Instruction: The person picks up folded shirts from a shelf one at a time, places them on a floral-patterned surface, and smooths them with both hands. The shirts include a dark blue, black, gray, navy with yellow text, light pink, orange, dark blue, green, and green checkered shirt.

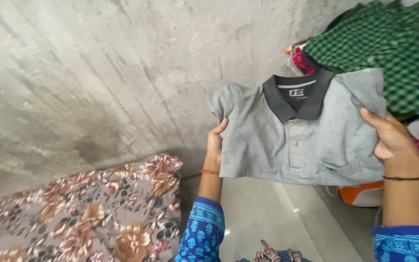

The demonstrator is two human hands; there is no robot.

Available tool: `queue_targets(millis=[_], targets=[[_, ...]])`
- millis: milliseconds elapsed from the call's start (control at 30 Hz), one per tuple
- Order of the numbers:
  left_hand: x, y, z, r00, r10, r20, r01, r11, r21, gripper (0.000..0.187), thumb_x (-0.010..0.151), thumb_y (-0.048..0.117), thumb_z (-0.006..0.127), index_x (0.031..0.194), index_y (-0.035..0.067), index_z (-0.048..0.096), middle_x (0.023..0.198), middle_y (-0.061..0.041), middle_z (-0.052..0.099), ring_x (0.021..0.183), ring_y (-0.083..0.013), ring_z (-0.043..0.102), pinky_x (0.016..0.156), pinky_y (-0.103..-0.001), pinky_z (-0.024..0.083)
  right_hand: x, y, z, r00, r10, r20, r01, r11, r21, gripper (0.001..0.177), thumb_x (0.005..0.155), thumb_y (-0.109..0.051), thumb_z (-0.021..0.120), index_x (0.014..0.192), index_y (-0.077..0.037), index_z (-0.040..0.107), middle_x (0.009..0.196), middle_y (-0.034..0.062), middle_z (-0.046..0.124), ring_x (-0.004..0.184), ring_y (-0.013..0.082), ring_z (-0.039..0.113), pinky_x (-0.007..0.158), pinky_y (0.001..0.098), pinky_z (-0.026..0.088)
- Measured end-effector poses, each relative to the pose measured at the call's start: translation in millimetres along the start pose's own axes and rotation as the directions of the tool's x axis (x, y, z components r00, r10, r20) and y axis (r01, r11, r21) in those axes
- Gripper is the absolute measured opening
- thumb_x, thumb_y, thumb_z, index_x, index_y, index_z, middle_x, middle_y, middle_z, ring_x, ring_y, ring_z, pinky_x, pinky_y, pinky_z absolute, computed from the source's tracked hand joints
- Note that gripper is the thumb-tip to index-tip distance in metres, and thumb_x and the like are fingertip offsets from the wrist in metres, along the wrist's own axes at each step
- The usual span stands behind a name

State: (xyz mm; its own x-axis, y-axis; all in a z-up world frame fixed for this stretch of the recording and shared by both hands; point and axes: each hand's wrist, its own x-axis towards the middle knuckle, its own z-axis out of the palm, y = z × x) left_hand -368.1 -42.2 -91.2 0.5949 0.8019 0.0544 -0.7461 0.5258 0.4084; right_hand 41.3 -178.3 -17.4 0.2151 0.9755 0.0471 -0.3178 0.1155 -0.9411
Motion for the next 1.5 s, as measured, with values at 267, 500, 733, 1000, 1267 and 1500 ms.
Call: queue_targets(millis=[267, 500, 733, 1000, 1267, 1500], targets=[[-164, 48, -57, 0.976, 0.203, -0.08, -0.208, 0.976, -0.061, 0.045, 0.101, 0.024, 0.062, 0.135, -0.005, 0.06, 0.123, -0.019, 0.072, 0.11, -0.0322, 0.071, 0.1, -0.047, 0.056, -25, 66, 102, 0.976, 0.064, 0.21, -0.069, 0.998, 0.014, 0.055, 0.097, -0.021, 0.066, 0.148, -0.006, 0.055, 0.136, 0.007, 0.064, 0.123, 0.0219, 0.062, 0.105, 0.0432, 0.048], [-314, 58, -84, 0.874, 0.437, -0.212, -0.452, 0.891, -0.031, 0.043, 0.1, 0.021, 0.062, 0.133, -0.005, 0.062, 0.122, -0.018, 0.073, 0.109, -0.0312, 0.071, 0.099, -0.046, 0.056, -54, 121, 191, 0.921, 0.206, 0.329, -0.203, 0.978, -0.043, 0.053, 0.1, -0.023, 0.066, 0.144, 0.002, 0.054, 0.136, 0.0111, 0.064, 0.124, 0.0234, 0.061, 0.106, 0.0421, 0.047], [-462, 49, -102, 0.761, 0.578, -0.294, -0.612, 0.79, -0.032, 0.044, 0.103, 0.023, 0.061, 0.133, -0.009, 0.06, 0.122, -0.021, 0.072, 0.109, -0.0329, 0.071, 0.099, -0.047, 0.057, -96, 171, 291, 0.801, 0.35, 0.487, -0.321, 0.936, -0.145, 0.065, 0.096, -0.03, 0.068, 0.15, 0.001, 0.048, 0.139, 0.0148, 0.06, 0.129, 0.026, 0.057, 0.105, 0.0426, 0.046], [-616, 8, -130, 0.462, 0.766, -0.446, -0.805, 0.574, 0.151, 0.042, 0.1, 0.021, 0.061, 0.132, -0.007, 0.062, 0.122, -0.019, 0.072, 0.108, -0.0314, 0.071, 0.098, -0.045, 0.056, -153, 248, 384, 0.632, 0.478, 0.609, -0.405, 0.875, -0.266, 0.062, 0.095, -0.029, 0.069, 0.147, 0.0, 0.052, 0.139, 0.0108, 0.062, 0.127, 0.0233, 0.059, 0.105, 0.0401, 0.046], [-744, -97, -198, 0.132, 0.824, -0.551, -0.892, 0.341, 0.297, 0.043, 0.104, 0.021, 0.063, 0.13, -0.013, 0.061, 0.123, -0.021, 0.071, 0.11, -0.0304, 0.07, 0.102, -0.041, 0.055, -223, 341, 459, 0.368, 0.557, 0.744, -0.374, 0.822, -0.43, 0.058, 0.092, -0.024, 0.07, 0.145, -0.008, 0.056, 0.133, 0.0002, 0.065, 0.121, 0.0161, 0.059, 0.102, 0.0355, 0.046], [-796, -165, -220, -0.469, 0.722, -0.509, -0.59, 0.173, 0.789, 0.061, 0.095, 0.017, 0.068, 0.147, -0.006, 0.047, 0.146, -0.013, 0.056, 0.128, -0.0198, 0.056, 0.111, -0.032, 0.043, -291, 417, 510, 0.133, 0.656, 0.743, -0.358, 0.73, -0.582, 0.063, 0.091, -0.027, 0.071, 0.149, -0.01, 0.053, 0.134, 0.0009, 0.064, 0.12, 0.0172, 0.059, 0.1, 0.0375, 0.048]])
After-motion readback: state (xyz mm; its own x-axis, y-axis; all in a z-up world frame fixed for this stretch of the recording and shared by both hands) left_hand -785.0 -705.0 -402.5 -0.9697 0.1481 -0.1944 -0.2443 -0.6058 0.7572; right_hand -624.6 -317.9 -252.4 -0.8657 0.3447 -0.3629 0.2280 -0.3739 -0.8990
